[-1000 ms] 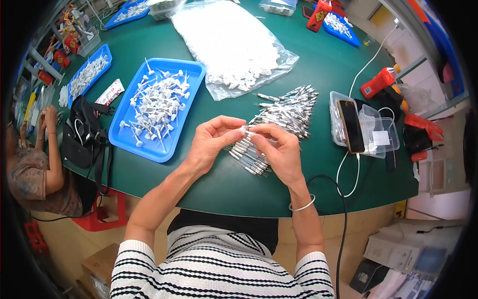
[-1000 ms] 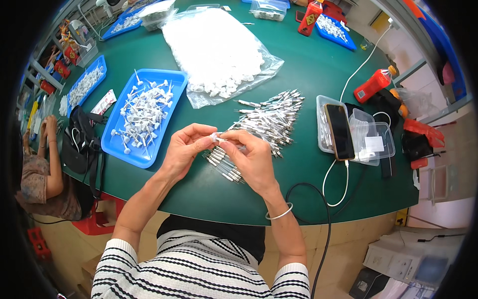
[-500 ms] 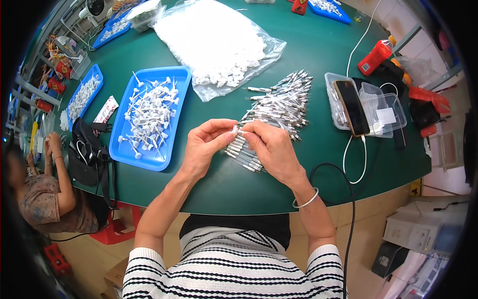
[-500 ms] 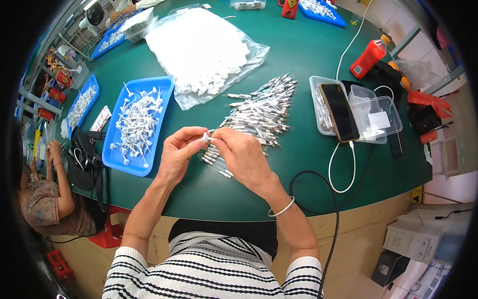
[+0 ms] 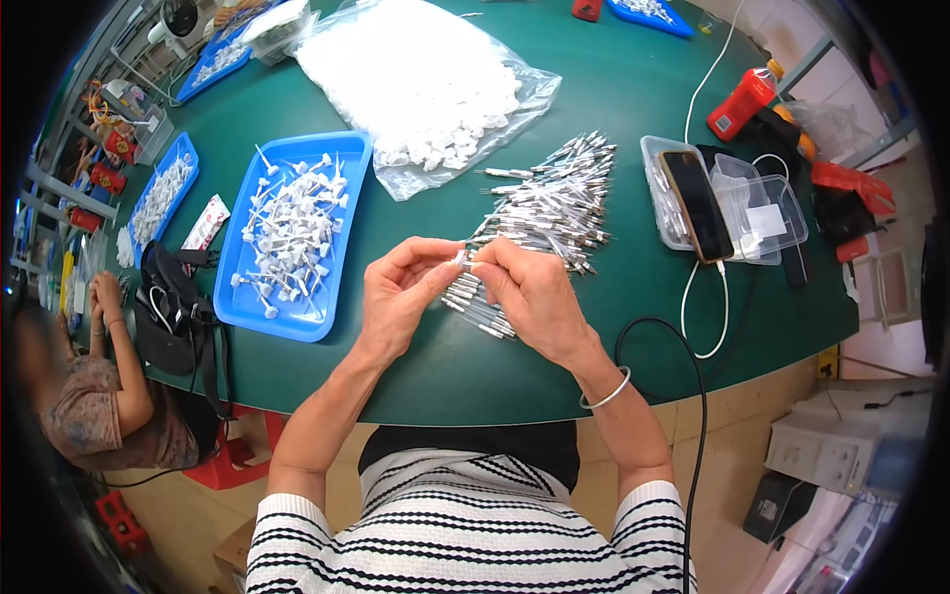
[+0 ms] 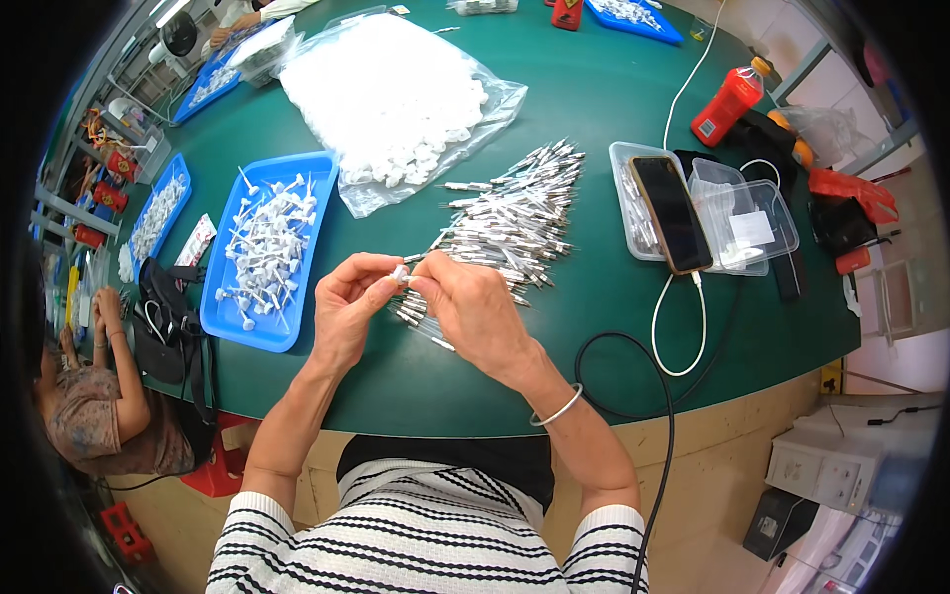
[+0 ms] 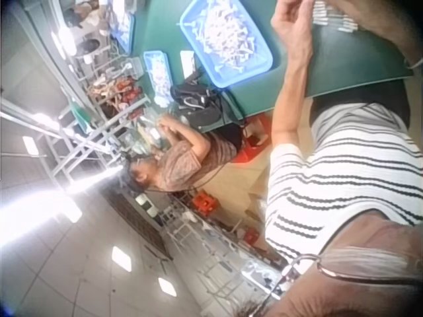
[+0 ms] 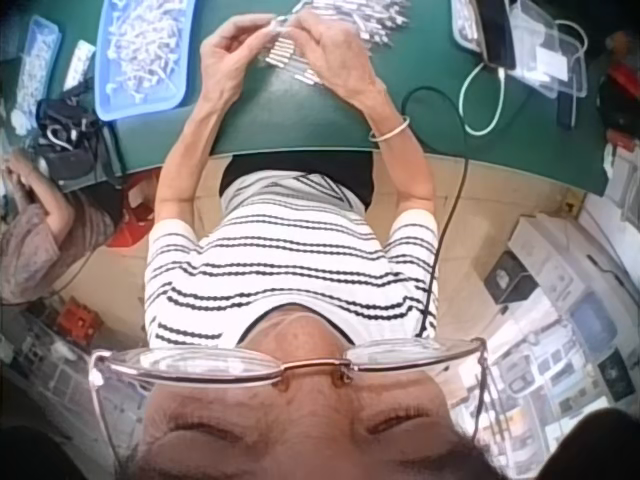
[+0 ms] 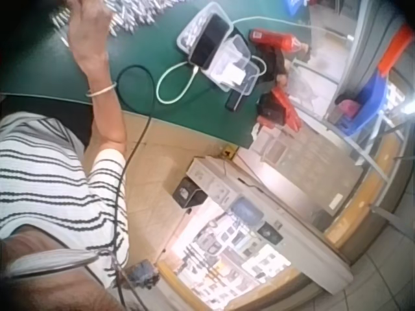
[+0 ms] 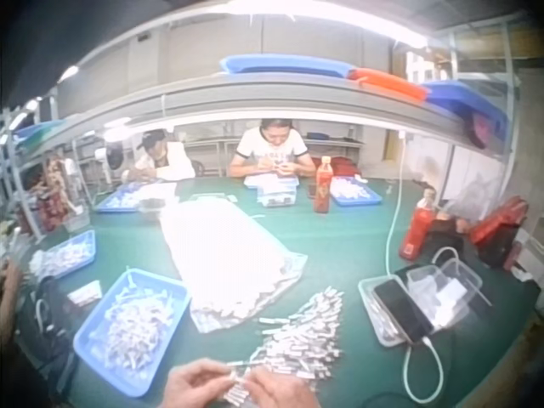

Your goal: The person sits at a green workbench and repeatedly picks up small white plastic caps and silver metal rods. They insert the caps onto the rods by hand and place the assembled units into a blue tray.

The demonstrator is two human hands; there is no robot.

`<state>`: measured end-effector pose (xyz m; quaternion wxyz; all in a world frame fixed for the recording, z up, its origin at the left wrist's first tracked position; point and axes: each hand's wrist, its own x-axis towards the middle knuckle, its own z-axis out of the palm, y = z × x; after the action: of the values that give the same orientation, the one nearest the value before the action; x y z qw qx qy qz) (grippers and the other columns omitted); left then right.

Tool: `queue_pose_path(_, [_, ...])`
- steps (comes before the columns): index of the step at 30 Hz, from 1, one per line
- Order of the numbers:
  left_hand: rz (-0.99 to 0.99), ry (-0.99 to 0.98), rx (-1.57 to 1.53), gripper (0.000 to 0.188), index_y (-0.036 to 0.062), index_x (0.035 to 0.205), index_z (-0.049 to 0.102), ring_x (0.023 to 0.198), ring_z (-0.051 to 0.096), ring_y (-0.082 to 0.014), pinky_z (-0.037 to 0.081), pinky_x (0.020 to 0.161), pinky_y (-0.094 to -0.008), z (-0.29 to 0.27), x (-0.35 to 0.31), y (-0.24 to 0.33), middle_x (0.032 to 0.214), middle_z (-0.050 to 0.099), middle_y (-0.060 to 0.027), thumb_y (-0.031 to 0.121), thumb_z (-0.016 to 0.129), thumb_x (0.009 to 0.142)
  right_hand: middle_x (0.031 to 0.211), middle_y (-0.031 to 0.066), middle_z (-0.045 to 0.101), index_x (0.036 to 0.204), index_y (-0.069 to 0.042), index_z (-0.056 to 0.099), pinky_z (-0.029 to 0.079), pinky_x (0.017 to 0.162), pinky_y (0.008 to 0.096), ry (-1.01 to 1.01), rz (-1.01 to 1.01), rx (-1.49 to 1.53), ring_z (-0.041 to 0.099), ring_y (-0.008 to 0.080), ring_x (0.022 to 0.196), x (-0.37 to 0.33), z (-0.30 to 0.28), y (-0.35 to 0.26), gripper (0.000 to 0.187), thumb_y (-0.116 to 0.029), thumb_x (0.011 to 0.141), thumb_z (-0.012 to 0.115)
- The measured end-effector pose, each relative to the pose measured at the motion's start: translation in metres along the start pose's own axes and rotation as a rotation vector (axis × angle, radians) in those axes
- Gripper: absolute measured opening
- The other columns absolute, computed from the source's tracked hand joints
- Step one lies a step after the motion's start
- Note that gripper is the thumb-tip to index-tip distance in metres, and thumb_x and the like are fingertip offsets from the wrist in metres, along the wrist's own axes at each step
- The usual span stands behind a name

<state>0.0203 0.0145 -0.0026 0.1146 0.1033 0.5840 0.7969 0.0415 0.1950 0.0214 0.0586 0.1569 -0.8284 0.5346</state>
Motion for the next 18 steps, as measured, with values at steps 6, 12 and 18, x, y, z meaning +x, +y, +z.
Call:
queue_pose_path(6, [0.037, -0.035, -0.022, 0.021, -0.0041, 0.106, 0.06, 0.092, 0.062, -0.0105, 0.05, 0.082, -0.0216, -0.0029, -0.0014, -0.0019, 0.101, 0.065, -0.0087, -0.001, 0.065, 0.086, 0.067, 0.0151, 0.058, 0.082, -0.002, 0.054, 0.043, 0.055, 0.0412, 0.088, -0.059, -0.095, 0.059, 0.0346, 0.062, -0.001, 0.0066, -0.0021, 0.012, -0.011, 0.089, 0.059])
queue_pose_path(12, [0.087, -0.062, -0.028, 0.019, -0.0033, 0.104, 0.059, 0.091, 0.061, -0.0101, 0.049, 0.083, -0.0224, -0.004, -0.0046, -0.0017, 0.1, 0.063, -0.0072, 0.0, 0.065, 0.086, 0.065, 0.0103, 0.057, 0.085, -0.002, 0.056, 0.043, 0.052, 0.035, 0.036, -0.022, 0.026, 0.057, 0.0242, 0.056, -0.0022, 0.0089, -0.0022, 0.009, -0.009, 0.089, 0.058])
queue_pose_path(18, [0.222, -0.044, 0.091, 0.023, -0.0023, 0.104, 0.059, 0.09, 0.058, -0.0111, 0.047, 0.084, -0.0253, 0.0027, -0.0079, 0.007, 0.097, 0.058, -0.0052, -0.003, 0.067, 0.083, 0.071, 0.0007, 0.057, 0.093, -0.003, 0.06, 0.043, 0.056, 0.0228, -0.079, 0.172, 0.45, 0.052, 0.0059, 0.062, -0.0012, 0.009, 0.0043, 0.009, -0.01, 0.094, 0.055])
